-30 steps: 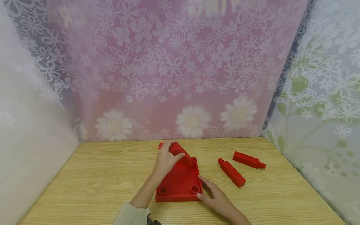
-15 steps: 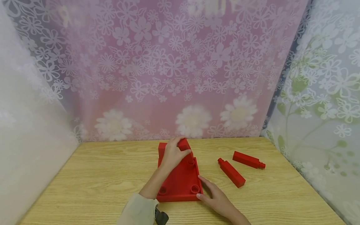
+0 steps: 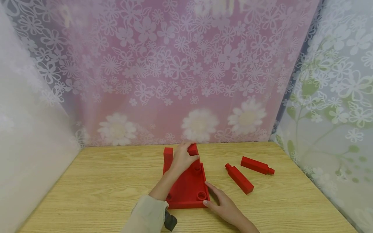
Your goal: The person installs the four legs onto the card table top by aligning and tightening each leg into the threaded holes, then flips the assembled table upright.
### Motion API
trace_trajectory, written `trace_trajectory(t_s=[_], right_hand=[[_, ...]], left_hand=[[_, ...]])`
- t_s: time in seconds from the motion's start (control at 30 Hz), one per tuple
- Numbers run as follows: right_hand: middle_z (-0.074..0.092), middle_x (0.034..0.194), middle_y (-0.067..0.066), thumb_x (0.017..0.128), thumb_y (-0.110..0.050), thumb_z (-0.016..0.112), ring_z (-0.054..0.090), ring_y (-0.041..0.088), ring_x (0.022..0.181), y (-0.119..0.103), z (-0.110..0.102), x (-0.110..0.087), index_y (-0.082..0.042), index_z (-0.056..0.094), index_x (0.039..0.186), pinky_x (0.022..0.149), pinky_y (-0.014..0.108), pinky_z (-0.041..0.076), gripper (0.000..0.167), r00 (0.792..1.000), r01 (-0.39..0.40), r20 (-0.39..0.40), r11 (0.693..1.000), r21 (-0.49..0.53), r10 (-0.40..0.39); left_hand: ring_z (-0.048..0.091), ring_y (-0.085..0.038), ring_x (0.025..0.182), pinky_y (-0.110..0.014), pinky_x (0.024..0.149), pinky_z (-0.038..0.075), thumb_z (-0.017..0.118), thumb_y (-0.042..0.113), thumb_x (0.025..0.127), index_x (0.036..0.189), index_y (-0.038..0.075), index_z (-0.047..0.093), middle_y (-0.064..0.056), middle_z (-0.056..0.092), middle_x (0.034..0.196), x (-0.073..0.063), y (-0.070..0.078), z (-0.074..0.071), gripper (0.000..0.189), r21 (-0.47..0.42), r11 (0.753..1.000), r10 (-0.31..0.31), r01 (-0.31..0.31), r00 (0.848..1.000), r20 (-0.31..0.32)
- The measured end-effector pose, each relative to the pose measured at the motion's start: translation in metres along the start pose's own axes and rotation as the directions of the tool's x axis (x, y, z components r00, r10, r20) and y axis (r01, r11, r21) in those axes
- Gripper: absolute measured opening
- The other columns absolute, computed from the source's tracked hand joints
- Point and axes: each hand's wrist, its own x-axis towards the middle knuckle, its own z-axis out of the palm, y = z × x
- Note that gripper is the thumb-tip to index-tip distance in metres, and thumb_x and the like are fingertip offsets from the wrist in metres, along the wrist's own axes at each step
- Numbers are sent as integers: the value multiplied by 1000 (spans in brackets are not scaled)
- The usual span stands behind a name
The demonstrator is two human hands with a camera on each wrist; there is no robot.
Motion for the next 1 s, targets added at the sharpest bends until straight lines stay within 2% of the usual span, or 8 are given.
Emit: trace_trajectory(t_s=[0.37,0.57,0.8,1.0], right_hand=[[37,141,5,85,-47,60,31,30,129,1,1,1,-19,37,142,99,56,25,67,1000,-7,5,1000,15,7],[38,141,5,85,-47,60,32,30,128,0,0,0,-19,37,142,99,56,26,67,1000,-5,-2,1000,11,5],[38,140,6,85,-47,60,32,30,128,1,0,0,-18,37,141,99,55,26,68,1000,-1,-7,1000,6,1],[38,140,6,84,-48,60,32,30,128,1,1,0,-19,38,141,98,56,26,68,1000,-11,-9,1000,-1,11]], left_hand=[[48,-32,110,-45,82,46,77,10,74,120,11,60,-13,52,120,3,-2,8,50,2,1000,-9,9,999,46],[50,-31,106,-44,82,46,77,11,74,121,12,60,-12,53,118,4,-3,12,50,23,1000,6,-7,999,44],[48,-31,111,-46,86,43,78,10,72,120,13,62,-13,53,119,6,-1,15,50,46,998,41,-42,998,40],[48,-30,110,-45,86,44,79,10,72,119,14,62,-12,53,117,8,0,16,51,46,998,41,-43,998,45]])
